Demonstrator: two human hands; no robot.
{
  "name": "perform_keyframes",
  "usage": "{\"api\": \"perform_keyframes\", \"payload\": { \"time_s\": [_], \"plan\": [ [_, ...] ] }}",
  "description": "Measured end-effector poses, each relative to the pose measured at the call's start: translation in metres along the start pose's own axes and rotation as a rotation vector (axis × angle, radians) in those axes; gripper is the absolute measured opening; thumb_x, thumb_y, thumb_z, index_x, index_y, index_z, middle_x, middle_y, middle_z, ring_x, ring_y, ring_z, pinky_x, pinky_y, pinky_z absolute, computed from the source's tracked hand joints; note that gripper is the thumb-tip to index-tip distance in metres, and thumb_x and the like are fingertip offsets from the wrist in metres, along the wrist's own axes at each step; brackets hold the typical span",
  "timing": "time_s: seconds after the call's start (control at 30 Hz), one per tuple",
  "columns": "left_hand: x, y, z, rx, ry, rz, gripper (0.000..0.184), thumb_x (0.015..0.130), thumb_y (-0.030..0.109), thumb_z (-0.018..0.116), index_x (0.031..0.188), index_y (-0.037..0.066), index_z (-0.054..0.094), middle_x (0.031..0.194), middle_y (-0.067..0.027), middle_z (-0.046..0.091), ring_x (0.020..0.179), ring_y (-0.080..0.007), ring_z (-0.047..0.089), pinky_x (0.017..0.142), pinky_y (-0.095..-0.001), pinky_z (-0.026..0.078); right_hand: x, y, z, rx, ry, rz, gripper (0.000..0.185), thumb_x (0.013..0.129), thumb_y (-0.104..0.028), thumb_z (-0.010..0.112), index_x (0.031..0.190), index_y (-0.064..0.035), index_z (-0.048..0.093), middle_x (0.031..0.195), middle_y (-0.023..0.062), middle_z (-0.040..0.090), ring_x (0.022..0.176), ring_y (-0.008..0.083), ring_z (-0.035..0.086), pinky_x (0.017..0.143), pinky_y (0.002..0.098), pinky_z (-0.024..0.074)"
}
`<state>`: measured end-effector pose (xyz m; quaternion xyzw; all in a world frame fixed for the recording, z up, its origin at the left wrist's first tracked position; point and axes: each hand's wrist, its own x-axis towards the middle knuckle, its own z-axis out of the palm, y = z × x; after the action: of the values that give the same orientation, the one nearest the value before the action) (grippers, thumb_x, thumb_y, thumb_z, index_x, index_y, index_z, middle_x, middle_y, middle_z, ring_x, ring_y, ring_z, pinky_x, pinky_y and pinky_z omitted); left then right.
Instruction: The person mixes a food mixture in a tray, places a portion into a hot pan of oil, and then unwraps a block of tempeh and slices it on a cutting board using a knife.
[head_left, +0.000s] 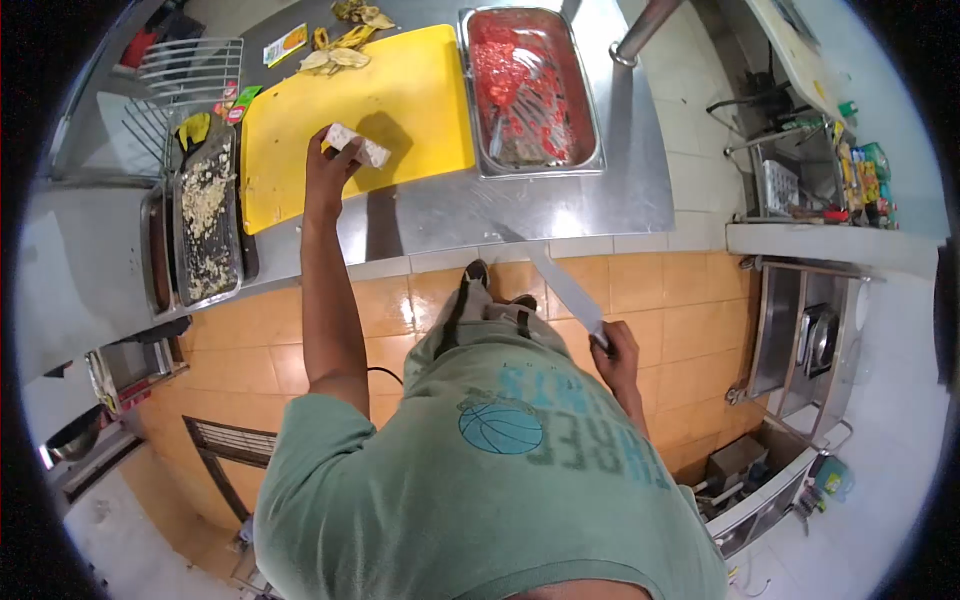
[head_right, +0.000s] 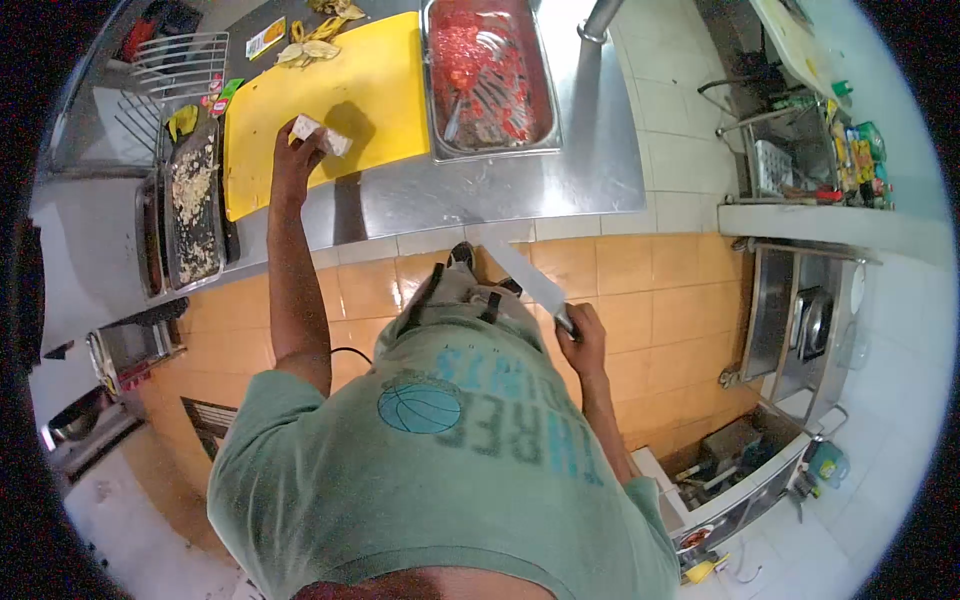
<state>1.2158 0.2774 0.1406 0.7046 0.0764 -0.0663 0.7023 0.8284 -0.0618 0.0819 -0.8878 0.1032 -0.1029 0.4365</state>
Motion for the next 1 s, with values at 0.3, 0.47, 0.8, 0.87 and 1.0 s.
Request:
{"api": "perform_keyframes", "payload": {
  "time_s": [0.3,0.47,0.8,0.87,1.0],
  "plan": [
    [0.062,-0.025,-0.023,0.34,-0.138,0.136,0.053,0.081,0.022,0.073,0.122,0.0,0.047,0.104,-0.017,0.062,0.086,-0.0211,0.062,0.071,-0.0309,0.052,0.099,-0.111,0.052,0.077,-0.361,-0.093,0.032,0.086,-0.013,0.063,0.114,-0.0023,0.054,0.089,0.0155,0.056,0.075,0.0314,0.06,0.065,0.0376,0.0481],
    [0.078,-0.015,-0.036,0.924,-0.229,0.345,0.053,0.078,0.037,0.071,0.107,-0.005,0.057,0.105,-0.0222,0.06,0.088,-0.0338,0.061,0.076,-0.0371,0.05,0.113,-0.14,0.086,0.182,-0.429,-0.036,0.033,0.089,-0.019,0.059,0.116,-0.002,0.05,0.099,0.0198,0.056,0.084,0.0379,0.059,0.073,0.0407,0.0482],
    [0.082,0.01,-0.053,0.811,-0.719,0.897,0.04,0.077,0.013,0.072,0.116,0.011,0.061,0.13,-0.009,0.053,0.132,-0.0293,0.037,0.109,-0.0414,0.03,0.147,-0.213,0.14,0.301,-0.206,0.447,0.038,0.09,-0.015,0.058,0.121,0.0043,0.051,0.101,0.024,0.06,0.088,0.0391,0.06,0.076,0.0413,0.0486],
    [0.092,0.012,-0.05,0.873,-0.813,0.912,0.039,0.077,0.016,0.072,0.115,0.012,0.062,0.127,-0.0071,0.055,0.132,-0.0273,0.038,0.109,-0.0419,0.031,0.148,-0.214,0.155,0.25,-0.137,0.369,0.037,0.089,-0.015,0.06,0.119,0.0044,0.052,0.1,0.0247,0.06,0.089,0.04,0.061,0.076,0.0414,0.0492],
    [0.102,0.012,-0.047,0.867,-0.916,0.888,0.036,0.077,0.019,0.072,0.111,0.011,0.064,0.113,-0.0071,0.06,0.113,-0.0282,0.052,0.097,-0.0396,0.04,0.136,-0.207,0.185,0.159,-0.002,0.253,0.036,0.088,-0.017,0.061,0.117,0.0028,0.054,0.102,0.0251,0.06,0.092,0.0403,0.06,0.078,0.0416,0.0491]
  ]
}}
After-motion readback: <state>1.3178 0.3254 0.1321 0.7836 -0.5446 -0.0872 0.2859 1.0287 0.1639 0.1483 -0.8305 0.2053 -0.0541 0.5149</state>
